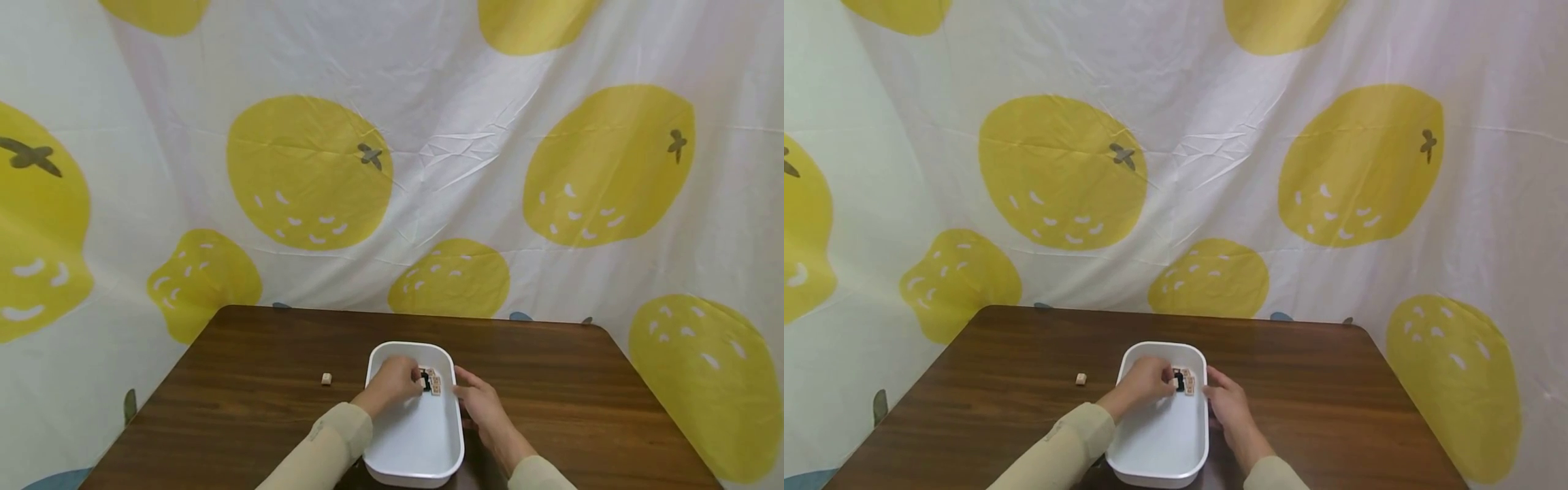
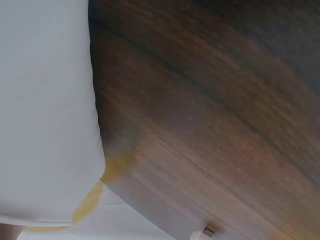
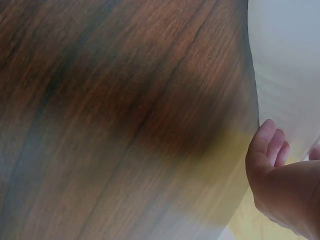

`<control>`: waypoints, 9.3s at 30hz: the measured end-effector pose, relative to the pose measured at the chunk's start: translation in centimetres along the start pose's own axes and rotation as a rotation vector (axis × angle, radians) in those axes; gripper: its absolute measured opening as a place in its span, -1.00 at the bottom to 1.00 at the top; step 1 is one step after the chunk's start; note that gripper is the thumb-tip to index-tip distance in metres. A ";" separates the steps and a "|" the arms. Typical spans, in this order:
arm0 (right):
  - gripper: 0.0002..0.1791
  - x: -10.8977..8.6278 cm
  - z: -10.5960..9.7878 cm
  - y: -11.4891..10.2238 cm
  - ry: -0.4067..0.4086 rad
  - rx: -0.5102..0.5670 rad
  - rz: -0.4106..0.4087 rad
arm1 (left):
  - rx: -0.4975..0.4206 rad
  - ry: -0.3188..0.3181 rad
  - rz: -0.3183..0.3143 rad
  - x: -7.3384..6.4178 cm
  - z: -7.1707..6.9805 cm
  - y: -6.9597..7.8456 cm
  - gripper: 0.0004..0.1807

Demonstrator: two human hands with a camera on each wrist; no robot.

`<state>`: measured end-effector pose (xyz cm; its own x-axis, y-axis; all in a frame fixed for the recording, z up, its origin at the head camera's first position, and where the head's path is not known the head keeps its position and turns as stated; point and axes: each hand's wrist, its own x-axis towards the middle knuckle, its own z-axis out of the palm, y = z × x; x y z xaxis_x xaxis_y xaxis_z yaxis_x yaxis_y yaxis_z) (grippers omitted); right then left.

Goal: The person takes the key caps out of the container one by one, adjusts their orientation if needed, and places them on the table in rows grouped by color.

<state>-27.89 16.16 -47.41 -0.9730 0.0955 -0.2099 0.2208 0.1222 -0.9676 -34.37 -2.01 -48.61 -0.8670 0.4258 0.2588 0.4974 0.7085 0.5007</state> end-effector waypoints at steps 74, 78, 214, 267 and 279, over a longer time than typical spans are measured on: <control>-0.46 -0.4 0.4 -0.7 0.014 -0.020 0.028 | -0.173 -0.039 -0.340 -8.8 -10.5 -14.5 -0.83; -0.46 -0.6 0.4 -0.8 0.007 -0.024 0.024 | -0.155 -0.042 -0.337 -8.8 -10.4 -14.5 -0.83; -0.47 -0.7 0.7 -0.6 0.035 -0.022 -0.019 | -0.426 -0.050 0.005 -0.4 -2.1 0.1 -0.86; -0.48 -0.4 0.7 -0.4 0.054 -0.060 0.011 | -0.279 0.153 -0.384 -8.3 -12.4 -15.0 -0.76; -0.48 -0.5 0.7 -0.3 0.045 -0.044 -0.001 | -0.164 0.022 -0.346 -9.2 -11.9 -16.2 -0.82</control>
<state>-27.52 15.37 -47.09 -0.9694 0.1396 -0.2018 0.2237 0.1654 -0.9605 -34.76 -24.13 -49.23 -0.9841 0.1638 0.0681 0.1653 0.7077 0.6869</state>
